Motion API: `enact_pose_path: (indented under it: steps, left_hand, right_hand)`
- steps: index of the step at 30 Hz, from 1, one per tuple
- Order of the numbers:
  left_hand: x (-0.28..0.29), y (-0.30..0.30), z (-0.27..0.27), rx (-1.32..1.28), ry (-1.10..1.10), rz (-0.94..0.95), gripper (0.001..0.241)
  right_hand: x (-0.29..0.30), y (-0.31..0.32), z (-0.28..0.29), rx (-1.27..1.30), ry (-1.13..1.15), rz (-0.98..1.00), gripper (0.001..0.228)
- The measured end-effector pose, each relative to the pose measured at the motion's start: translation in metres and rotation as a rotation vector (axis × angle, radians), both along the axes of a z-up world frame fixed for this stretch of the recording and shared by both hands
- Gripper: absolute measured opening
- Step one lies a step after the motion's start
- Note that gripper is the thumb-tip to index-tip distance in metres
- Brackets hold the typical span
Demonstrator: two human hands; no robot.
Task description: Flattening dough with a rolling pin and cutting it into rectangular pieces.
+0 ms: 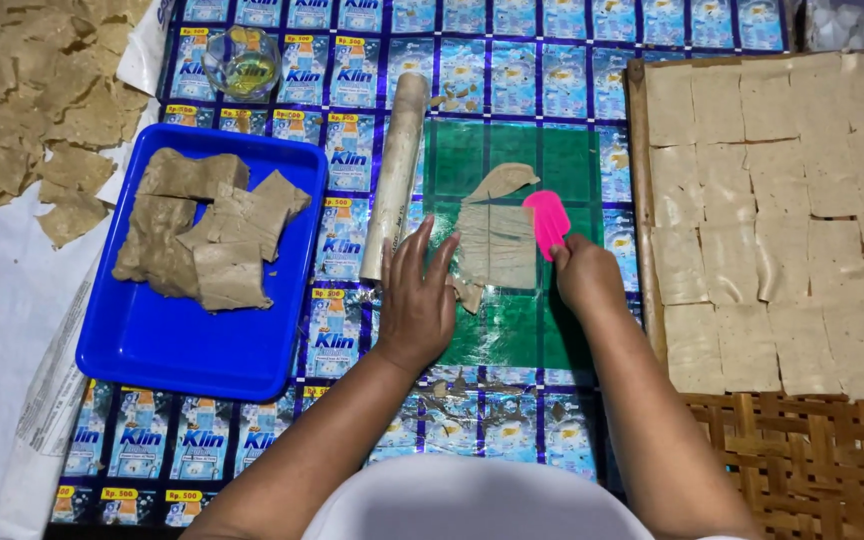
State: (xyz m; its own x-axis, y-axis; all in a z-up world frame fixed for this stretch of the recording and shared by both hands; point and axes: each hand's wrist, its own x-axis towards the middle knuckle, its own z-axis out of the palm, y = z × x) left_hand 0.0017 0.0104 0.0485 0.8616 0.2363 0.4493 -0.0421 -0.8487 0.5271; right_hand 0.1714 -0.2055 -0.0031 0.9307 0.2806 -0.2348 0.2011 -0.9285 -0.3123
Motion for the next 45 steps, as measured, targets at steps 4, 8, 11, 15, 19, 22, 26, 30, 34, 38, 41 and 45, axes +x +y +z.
enact_pose_path:
  steps: [4, 8, 11, 15, 19, 22, 26, 30, 34, 38, 41, 45]
  left_hand:
    - [0.030, -0.014, 0.005, -0.700, 0.150, -0.086, 0.045]
    - [0.061, -0.030, -0.053, -1.550, 0.214, 0.023, 0.043]
    - [0.067, -0.032, -0.047, -1.825, 0.256, 0.063, 0.053]
    - [0.073, -0.029, -0.085, -2.184, 0.148, 0.113, 0.057]
    - [0.069, -0.024, -0.074, -2.355, 0.098, 0.220, 0.064]
    - [0.068, -0.025, -0.075, -2.340, 0.107, 0.183, 0.064]
    - [0.070, -0.025, -0.072, -2.309, 0.165, 0.149, 0.066]
    - [0.069, -0.025, -0.073, -2.281, 0.166, 0.126, 0.066]
    - [0.070, -0.026, -0.065, -2.252, 0.198, 0.141, 0.065]
    - [0.069, -0.024, -0.072, -2.256, 0.182, 0.124, 0.065]
    - [0.067, -0.022, -0.072, -2.238, 0.197, 0.117, 0.067]
    - [0.068, -0.022, -0.073, -2.217, 0.214, 0.113, 0.066]
  right_hand:
    - [-0.022, 0.005, 0.007, -0.003, 0.090, 0.013, 0.033]
    - [-0.033, 0.010, 0.031, 0.091, 0.136, -0.010, 0.034]
    - [-0.054, 0.020, 0.059, 0.115, 0.133, -0.030, 0.030]
    - [-0.104, 0.036, 0.076, 0.059, 0.087, 0.191, 0.055]
    - [-0.124, 0.038, 0.085, 0.105, 0.014, 0.291, 0.066]
    - [-0.121, 0.027, 0.084, 0.199, -0.043, 0.251, 0.066]
    - [-0.107, 0.005, 0.055, 0.274, -0.147, 0.095, 0.056]
    - [-0.098, -0.006, 0.032, 0.425, -0.089, 0.013, 0.051]
    - [-0.115, 0.010, 0.049, 0.425, -0.086, 0.083, 0.043]
    - [-0.110, 0.015, 0.067, 0.487, -0.029, -0.055, 0.034]
    - [-0.076, -0.011, 0.022, 0.359, 0.022, -0.228, 0.028]
    - [-0.058, -0.021, -0.008, 0.176, 0.037, -0.204, 0.027]
